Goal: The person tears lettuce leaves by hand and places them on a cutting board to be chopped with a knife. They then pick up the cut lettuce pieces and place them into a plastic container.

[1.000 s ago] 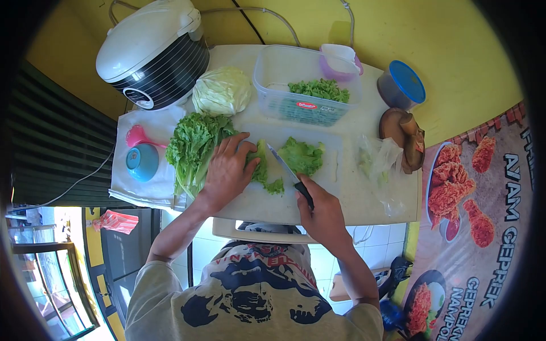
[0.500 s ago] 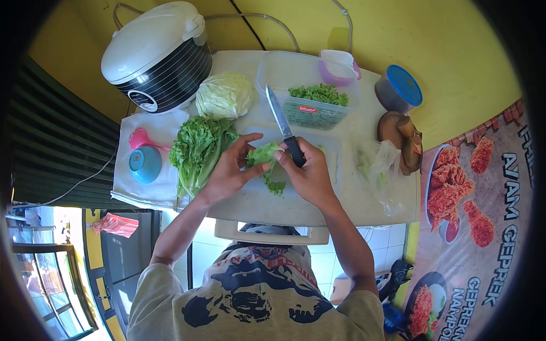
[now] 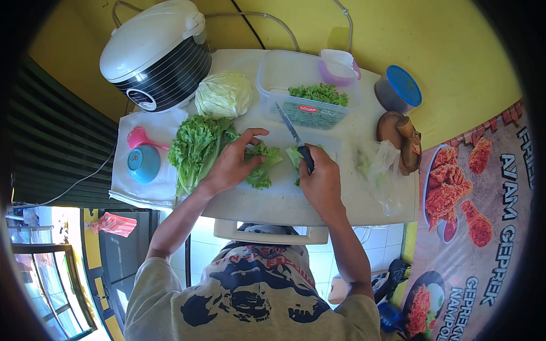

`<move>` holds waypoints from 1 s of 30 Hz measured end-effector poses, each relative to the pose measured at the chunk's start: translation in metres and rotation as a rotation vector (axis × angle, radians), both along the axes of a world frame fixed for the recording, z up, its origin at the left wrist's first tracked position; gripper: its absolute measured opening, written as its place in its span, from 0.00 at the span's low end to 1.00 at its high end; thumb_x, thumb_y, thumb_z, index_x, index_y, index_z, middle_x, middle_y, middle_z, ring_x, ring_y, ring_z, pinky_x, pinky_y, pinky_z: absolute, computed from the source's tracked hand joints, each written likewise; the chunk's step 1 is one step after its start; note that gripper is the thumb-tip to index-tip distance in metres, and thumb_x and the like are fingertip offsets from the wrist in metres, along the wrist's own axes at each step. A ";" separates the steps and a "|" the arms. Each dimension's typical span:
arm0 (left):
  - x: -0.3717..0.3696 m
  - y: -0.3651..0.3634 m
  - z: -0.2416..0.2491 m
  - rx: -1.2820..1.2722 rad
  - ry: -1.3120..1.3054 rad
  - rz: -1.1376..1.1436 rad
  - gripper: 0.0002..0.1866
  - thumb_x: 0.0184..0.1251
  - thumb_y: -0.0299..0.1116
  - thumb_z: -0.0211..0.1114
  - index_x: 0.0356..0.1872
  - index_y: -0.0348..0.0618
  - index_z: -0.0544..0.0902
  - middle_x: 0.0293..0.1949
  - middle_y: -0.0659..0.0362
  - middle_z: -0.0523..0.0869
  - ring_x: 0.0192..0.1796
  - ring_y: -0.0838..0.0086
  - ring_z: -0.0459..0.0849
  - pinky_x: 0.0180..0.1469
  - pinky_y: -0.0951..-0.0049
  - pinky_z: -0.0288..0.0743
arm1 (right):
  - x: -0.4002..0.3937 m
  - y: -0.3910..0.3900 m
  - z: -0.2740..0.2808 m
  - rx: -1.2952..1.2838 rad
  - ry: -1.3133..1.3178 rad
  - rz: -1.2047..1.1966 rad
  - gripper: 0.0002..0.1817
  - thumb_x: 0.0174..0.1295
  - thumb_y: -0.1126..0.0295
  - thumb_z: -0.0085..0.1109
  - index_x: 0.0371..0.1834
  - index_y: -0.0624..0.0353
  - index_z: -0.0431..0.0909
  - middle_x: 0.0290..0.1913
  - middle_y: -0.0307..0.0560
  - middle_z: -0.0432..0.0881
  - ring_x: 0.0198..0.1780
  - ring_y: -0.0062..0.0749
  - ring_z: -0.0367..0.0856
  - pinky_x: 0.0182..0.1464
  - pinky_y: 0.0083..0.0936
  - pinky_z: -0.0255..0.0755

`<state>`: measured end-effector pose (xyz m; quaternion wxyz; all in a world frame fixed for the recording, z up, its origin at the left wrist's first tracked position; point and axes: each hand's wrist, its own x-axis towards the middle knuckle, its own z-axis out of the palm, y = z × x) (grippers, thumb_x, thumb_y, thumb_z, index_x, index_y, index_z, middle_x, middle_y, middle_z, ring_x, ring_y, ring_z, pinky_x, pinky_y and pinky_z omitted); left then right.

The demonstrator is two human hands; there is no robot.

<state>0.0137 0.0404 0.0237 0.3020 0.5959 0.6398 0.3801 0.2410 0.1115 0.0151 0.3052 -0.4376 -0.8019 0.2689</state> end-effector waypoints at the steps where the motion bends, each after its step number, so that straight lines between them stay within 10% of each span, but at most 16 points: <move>1: 0.002 0.001 0.002 -0.010 -0.012 -0.022 0.29 0.70 0.28 0.73 0.71 0.47 0.75 0.51 0.48 0.86 0.43 0.59 0.88 0.50 0.62 0.82 | 0.003 0.002 -0.002 0.060 -0.004 -0.018 0.21 0.64 0.78 0.71 0.61 0.64 0.81 0.49 0.58 0.86 0.44 0.54 0.89 0.45 0.39 0.82; 5: 0.011 0.003 -0.007 0.200 0.408 0.103 0.31 0.68 0.30 0.75 0.71 0.46 0.76 0.52 0.50 0.85 0.50 0.53 0.86 0.55 0.56 0.82 | -0.001 -0.004 0.010 0.317 0.078 -0.020 0.21 0.67 0.79 0.67 0.64 0.66 0.80 0.50 0.61 0.82 0.43 0.55 0.88 0.43 0.41 0.81; 10: 0.004 -0.002 -0.013 0.439 0.503 0.017 0.21 0.68 0.29 0.74 0.61 0.43 0.84 0.53 0.52 0.83 0.56 0.52 0.83 0.62 0.54 0.80 | 0.006 -0.046 0.026 0.009 0.040 0.104 0.28 0.72 0.81 0.57 0.76 0.67 0.71 0.50 0.64 0.79 0.43 0.58 0.86 0.45 0.44 0.80; 30: 0.015 -0.005 -0.021 0.175 0.689 -0.090 0.28 0.74 0.35 0.62 0.71 0.29 0.76 0.53 0.46 0.76 0.58 0.54 0.74 0.61 0.54 0.69 | 0.027 -0.072 0.000 0.011 -0.286 0.209 0.40 0.67 0.80 0.58 0.85 0.53 0.62 0.43 0.57 0.80 0.27 0.52 0.84 0.31 0.45 0.82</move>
